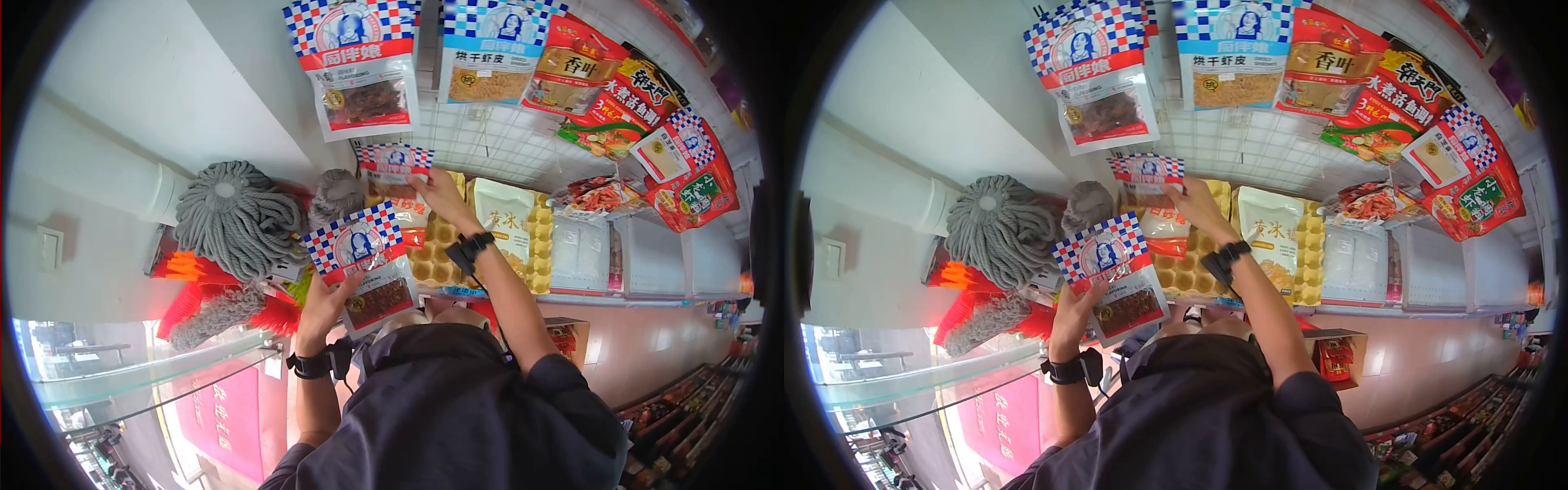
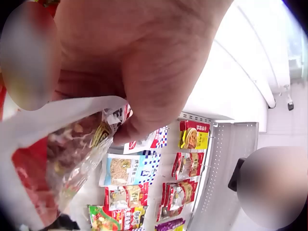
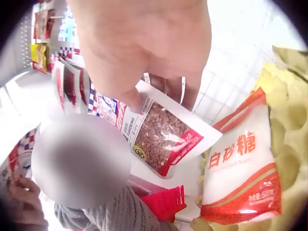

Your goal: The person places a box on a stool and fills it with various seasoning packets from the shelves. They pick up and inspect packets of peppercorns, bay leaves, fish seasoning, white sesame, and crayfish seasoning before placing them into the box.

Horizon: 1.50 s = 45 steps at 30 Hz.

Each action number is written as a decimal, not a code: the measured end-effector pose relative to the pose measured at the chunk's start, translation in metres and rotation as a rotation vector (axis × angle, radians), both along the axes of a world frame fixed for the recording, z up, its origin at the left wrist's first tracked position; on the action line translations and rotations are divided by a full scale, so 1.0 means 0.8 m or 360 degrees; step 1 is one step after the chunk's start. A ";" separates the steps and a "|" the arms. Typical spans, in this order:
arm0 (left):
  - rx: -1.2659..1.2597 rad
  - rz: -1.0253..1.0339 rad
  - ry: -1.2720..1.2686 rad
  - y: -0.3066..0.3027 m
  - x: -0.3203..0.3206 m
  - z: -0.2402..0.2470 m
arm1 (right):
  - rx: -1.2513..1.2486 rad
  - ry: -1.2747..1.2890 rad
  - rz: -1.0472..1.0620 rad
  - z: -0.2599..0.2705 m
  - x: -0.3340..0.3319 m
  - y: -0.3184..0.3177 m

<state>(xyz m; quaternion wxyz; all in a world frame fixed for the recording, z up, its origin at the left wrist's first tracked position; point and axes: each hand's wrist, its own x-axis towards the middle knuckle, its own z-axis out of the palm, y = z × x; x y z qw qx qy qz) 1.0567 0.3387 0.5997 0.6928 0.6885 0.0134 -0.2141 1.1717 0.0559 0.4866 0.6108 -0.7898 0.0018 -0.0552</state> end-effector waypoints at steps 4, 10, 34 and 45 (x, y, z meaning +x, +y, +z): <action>-0.0173 0.0023 0.0127 0.016 -0.006 -0.015 | -0.0244 0.0244 0.0025 0.078 -0.083 -0.007; -0.0409 -0.0140 0.0213 -0.032 0.006 0.001 | 0.0443 0.0490 -0.0831 0.119 -0.272 -0.062; -0.0492 -0.1438 -0.0004 -0.393 -0.350 0.027 | 0.1112 -0.0324 -0.2019 0.138 -0.870 -0.099; -0.0433 -0.1483 -0.0056 -0.439 -0.513 0.054 | 0.1080 -0.0238 -0.1792 0.146 -0.995 -0.162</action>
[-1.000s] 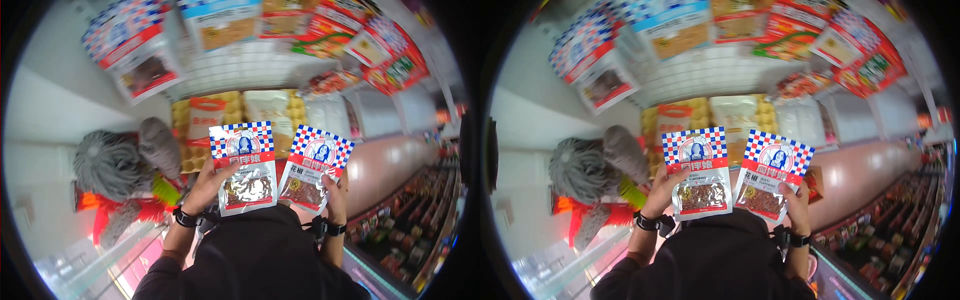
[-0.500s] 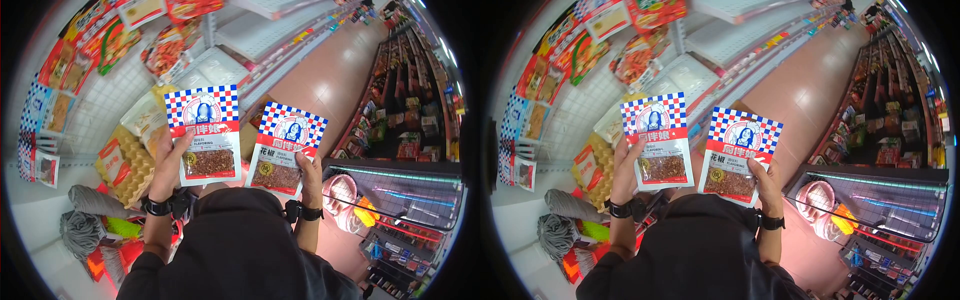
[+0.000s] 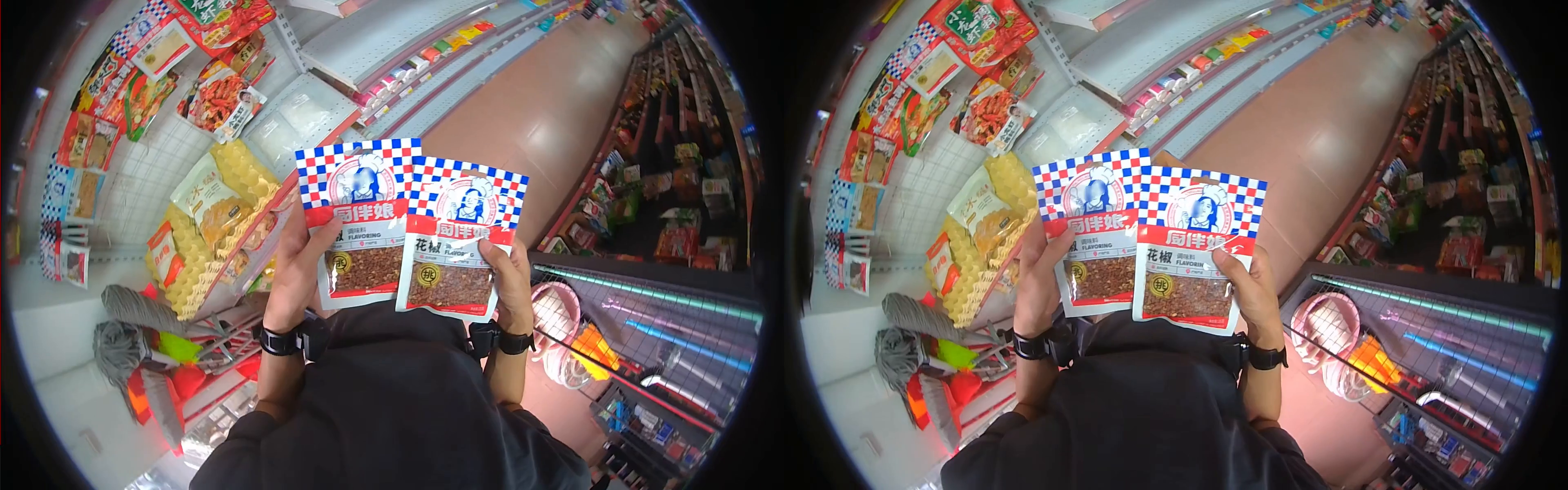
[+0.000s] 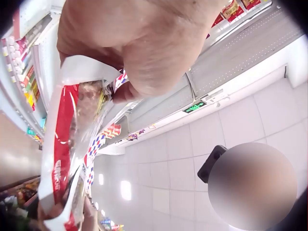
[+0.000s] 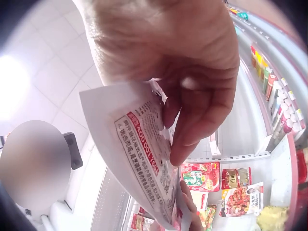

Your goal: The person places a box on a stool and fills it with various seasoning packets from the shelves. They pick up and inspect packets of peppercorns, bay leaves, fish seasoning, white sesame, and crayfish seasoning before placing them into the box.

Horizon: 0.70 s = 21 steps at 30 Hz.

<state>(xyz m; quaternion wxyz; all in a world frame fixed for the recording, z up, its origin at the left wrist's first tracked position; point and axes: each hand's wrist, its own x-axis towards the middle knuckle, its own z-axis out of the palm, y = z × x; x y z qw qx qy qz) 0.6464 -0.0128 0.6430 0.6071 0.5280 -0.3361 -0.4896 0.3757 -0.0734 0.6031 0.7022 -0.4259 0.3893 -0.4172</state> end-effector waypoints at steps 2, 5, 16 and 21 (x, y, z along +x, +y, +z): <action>-0.0005 0.0038 -0.0023 -0.005 -0.011 0.000 | -0.0065 0.0031 -0.0064 -0.001 -0.008 -0.006; 0.0018 0.0005 0.0057 -0.013 -0.026 0.004 | -0.0059 0.0061 -0.0043 -0.008 -0.021 -0.018; 0.0070 -0.0171 0.0029 -0.029 -0.046 -0.004 | 0.0010 0.0063 -0.0139 0.000 -0.035 -0.030; 0.0040 -0.0186 0.0141 -0.025 -0.035 -0.002 | -0.0030 0.0101 -0.0105 0.016 -0.015 -0.026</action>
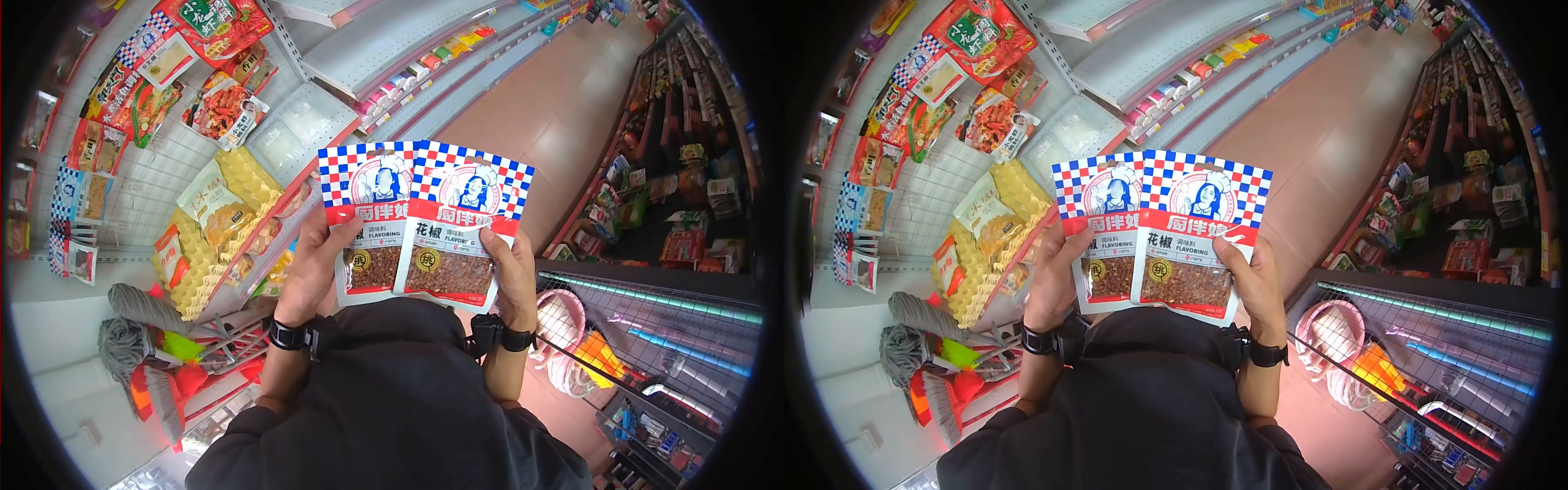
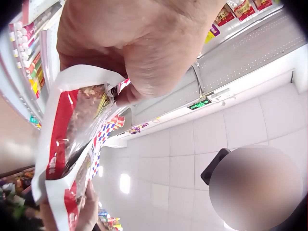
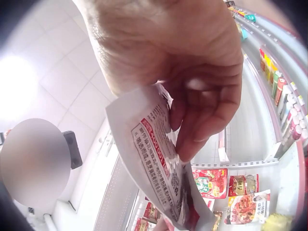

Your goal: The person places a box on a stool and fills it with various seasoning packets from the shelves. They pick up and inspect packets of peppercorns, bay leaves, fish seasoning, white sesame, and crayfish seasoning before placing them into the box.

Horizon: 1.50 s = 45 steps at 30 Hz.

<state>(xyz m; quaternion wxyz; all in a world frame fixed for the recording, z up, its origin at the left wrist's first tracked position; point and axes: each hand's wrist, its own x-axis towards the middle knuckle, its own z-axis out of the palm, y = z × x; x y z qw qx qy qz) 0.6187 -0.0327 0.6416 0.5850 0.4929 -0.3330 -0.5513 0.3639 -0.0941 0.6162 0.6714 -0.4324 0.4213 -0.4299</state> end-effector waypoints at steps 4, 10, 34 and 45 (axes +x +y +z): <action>0.0002 0.0014 0.0165 0.007 0.023 -0.002 | -0.0054 -0.0006 0.0027 -0.005 0.023 0.006; 0.0049 0.0004 0.0260 0.007 0.072 0.006 | -0.0112 0.0136 0.0008 -0.002 0.069 0.016; 0.0121 -0.1010 -0.0614 -0.040 0.227 -0.100 | 0.0140 0.0303 -0.0022 -0.041 0.272 0.029; 0.0028 -0.0301 -0.0950 -0.043 0.191 -0.329 | 0.0362 0.1255 0.0258 -0.165 0.194 -0.037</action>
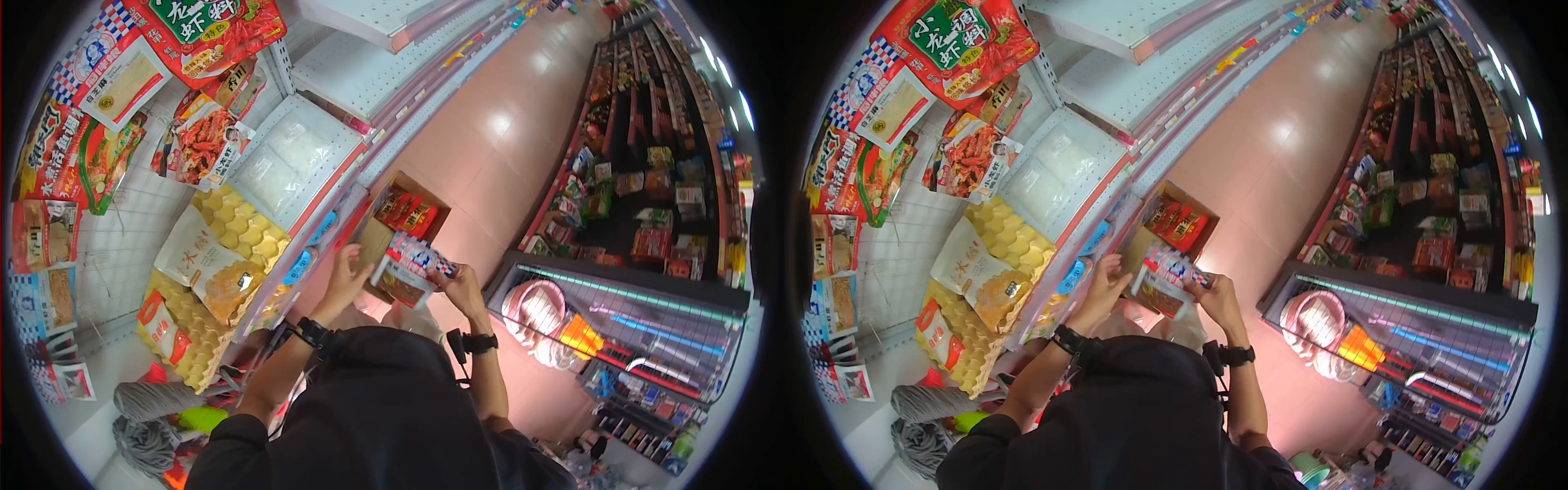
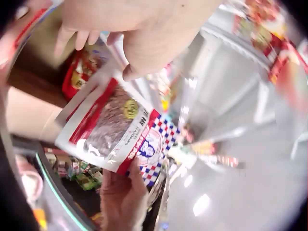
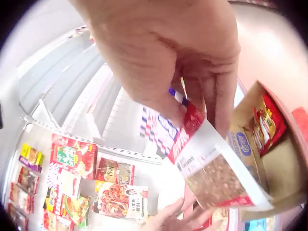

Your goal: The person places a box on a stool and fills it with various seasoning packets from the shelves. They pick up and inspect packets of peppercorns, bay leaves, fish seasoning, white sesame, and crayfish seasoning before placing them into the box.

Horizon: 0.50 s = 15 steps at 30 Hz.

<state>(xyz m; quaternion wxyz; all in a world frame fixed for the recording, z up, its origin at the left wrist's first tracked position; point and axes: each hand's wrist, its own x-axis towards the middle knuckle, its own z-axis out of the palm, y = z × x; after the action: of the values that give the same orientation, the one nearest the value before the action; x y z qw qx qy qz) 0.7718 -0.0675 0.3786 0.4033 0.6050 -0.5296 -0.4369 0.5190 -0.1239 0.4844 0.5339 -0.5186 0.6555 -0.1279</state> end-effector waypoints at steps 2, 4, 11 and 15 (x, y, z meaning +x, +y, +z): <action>0.1099 0.0518 0.1035 0.002 -0.024 -0.023 | 0.0042 -0.0272 -0.0192 -0.070 -0.017 -0.022; 0.1483 0.0497 0.1297 -0.012 -0.053 -0.055 | 0.0053 -0.0663 -0.0498 -0.118 -0.016 -0.041; 0.0929 0.0829 0.2001 -0.102 -0.138 -0.129 | 0.0508 -0.0798 -0.0043 -0.188 -0.044 -0.089; 0.0964 0.0699 0.1954 -0.146 -0.126 -0.199 | 0.1009 -0.1095 0.0051 -0.195 -0.062 -0.159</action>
<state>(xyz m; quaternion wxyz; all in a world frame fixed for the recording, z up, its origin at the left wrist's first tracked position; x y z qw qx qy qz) 0.6711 -0.1844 0.2191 0.5215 0.4279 0.0712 -0.7347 0.4694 -0.2508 0.3283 0.8543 -0.2674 0.4390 -0.0776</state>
